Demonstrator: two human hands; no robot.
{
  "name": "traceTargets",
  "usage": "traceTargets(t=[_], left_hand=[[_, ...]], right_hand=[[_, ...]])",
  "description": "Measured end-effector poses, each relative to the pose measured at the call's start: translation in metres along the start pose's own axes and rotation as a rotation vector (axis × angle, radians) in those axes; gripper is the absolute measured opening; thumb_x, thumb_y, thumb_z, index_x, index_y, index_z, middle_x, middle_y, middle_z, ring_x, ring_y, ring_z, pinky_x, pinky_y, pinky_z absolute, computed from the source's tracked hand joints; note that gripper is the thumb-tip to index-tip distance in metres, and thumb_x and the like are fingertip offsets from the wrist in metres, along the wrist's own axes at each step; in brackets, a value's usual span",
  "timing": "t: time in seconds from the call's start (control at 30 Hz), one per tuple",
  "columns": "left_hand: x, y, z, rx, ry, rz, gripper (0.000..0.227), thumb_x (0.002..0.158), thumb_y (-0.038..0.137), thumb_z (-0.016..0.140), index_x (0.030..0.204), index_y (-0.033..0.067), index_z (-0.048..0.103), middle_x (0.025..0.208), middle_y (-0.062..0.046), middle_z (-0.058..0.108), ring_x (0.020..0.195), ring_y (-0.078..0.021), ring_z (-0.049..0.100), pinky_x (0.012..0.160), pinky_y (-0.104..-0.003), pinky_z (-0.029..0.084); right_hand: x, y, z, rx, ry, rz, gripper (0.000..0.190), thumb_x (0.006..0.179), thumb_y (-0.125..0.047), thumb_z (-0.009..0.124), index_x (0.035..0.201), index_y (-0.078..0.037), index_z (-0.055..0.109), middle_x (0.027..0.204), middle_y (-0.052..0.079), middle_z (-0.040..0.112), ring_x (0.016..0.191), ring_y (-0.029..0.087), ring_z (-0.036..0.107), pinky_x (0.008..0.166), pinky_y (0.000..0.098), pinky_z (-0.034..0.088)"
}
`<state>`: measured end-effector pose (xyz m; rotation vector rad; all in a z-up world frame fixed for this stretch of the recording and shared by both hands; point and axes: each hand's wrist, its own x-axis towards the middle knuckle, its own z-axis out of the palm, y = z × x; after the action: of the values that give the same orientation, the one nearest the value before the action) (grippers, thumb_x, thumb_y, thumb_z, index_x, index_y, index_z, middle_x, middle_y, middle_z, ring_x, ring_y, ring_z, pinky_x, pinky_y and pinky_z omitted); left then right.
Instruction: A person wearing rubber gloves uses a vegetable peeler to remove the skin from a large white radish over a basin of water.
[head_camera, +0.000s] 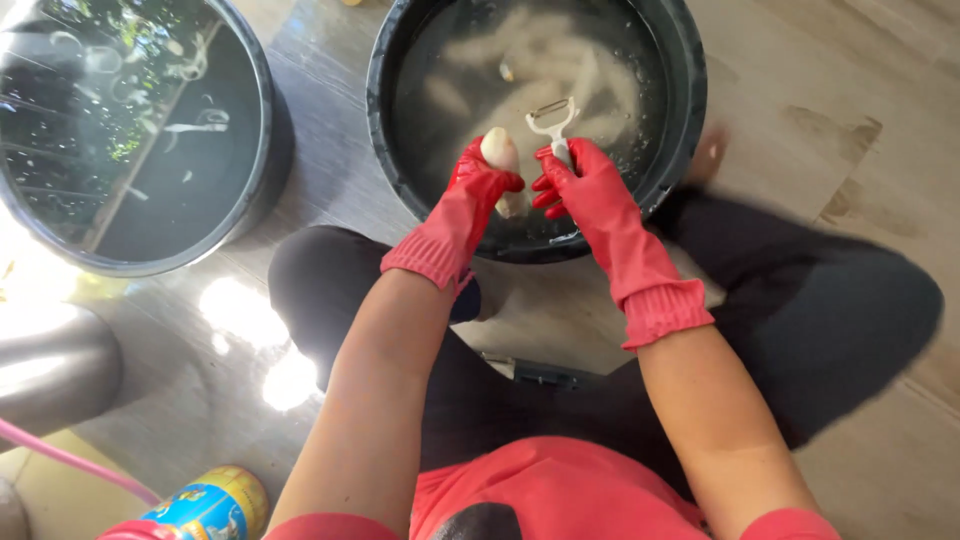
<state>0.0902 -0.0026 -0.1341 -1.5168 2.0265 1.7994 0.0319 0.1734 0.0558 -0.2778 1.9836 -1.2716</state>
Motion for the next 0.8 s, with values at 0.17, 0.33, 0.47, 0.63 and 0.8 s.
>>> traceTargets(t=[0.17, 0.33, 0.47, 0.63, 0.8], left_hand=[[0.002, -0.017, 0.036, -0.136, 0.006, 0.037, 0.099, 0.056, 0.015, 0.103, 0.143, 0.0299, 0.059, 0.131, -0.010, 0.069, 0.129, -0.0322, 0.063, 0.109, -0.044, 0.054], [-0.014, -0.007, 0.039, -0.115, 0.038, 0.075, 0.091, 0.056, 0.010, 0.099, 0.138, 0.0271, 0.063, 0.127, -0.010, 0.071, 0.125, -0.0334, 0.065, 0.107, -0.045, 0.055], [0.013, -0.015, 0.031, -0.073, 0.015, 0.174, 0.093, 0.051, 0.003, 0.100, 0.135, 0.0214, 0.065, 0.122, -0.008, 0.073, 0.119, -0.0293, 0.069, 0.101, -0.042, 0.057], [0.025, 0.002, 0.034, -0.050, -0.019, 0.160, 0.093, 0.051, 0.004, 0.099, 0.135, 0.0217, 0.064, 0.121, -0.008, 0.074, 0.118, -0.0297, 0.069, 0.100, -0.043, 0.058], [0.014, 0.010, 0.036, -0.117, -0.033, 0.163, 0.092, 0.051, 0.006, 0.099, 0.135, 0.0220, 0.064, 0.120, -0.009, 0.074, 0.117, -0.0303, 0.070, 0.099, -0.043, 0.058]], right_hand=[[-0.011, 0.032, -0.021, -0.174, -0.090, 0.072, 0.049, 0.106, -0.040, 0.055, 0.147, -0.015, 0.053, 0.095, 0.016, 0.077, 0.067, 0.021, 0.071, 0.060, 0.0306, 0.061], [-0.017, 0.007, -0.036, -0.087, -0.119, -0.020, 0.043, 0.107, -0.040, 0.054, 0.142, -0.016, 0.057, 0.096, 0.014, 0.074, 0.065, 0.018, 0.068, 0.055, 0.0264, 0.057], [0.004, 0.012, -0.029, -0.365, -0.084, -0.168, 0.048, 0.108, -0.046, 0.052, 0.146, -0.019, 0.059, 0.134, 0.020, 0.067, 0.125, 0.041, 0.062, 0.108, 0.0521, 0.049], [0.044, 0.061, -0.012, -0.569, -0.118, -0.062, 0.053, 0.105, -0.060, 0.048, 0.149, -0.031, 0.054, 0.145, 0.004, 0.061, 0.137, 0.029, 0.053, 0.120, 0.0448, 0.039], [0.055, 0.075, -0.011, -0.616, -0.040, -0.034, 0.050, 0.102, -0.060, 0.053, 0.147, -0.038, 0.055, 0.141, 0.001, 0.064, 0.133, 0.023, 0.056, 0.120, 0.0391, 0.040]])
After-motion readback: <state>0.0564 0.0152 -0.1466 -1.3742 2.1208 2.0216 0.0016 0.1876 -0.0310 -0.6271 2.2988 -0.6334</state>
